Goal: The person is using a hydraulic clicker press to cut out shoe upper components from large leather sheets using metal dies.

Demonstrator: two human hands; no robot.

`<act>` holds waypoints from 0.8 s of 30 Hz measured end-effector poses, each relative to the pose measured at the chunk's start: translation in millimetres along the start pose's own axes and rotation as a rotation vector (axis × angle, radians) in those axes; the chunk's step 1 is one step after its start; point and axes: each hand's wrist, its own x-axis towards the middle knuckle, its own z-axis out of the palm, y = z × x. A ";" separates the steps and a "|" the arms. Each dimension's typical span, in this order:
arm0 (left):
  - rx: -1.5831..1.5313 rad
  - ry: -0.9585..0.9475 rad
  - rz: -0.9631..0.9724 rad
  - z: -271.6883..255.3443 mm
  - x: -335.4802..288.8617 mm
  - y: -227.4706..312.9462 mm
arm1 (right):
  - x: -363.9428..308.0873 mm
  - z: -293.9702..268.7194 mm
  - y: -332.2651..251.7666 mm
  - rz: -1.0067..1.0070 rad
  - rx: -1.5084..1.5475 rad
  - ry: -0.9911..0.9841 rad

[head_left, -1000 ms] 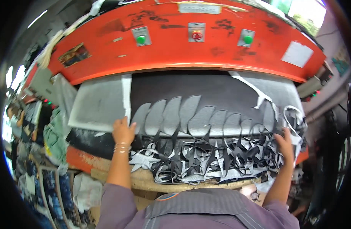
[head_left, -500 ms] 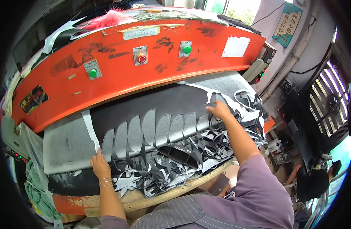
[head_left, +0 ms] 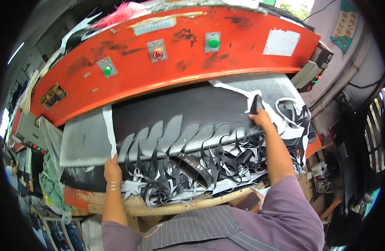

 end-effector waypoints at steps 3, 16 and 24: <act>-0.024 0.026 0.019 -14.7 -30.1 4.5 | -23.3 -14.1 29.2 -0.124 0.005 0.033; -0.391 0.187 0.223 -45.4 5.2 36.5 | -226.4 -26.9 -104.2 -0.565 0.034 -0.015; -0.335 0.201 0.236 29.9 11.1 2.8 | -258.8 35.1 -149.9 -0.516 -0.236 -0.388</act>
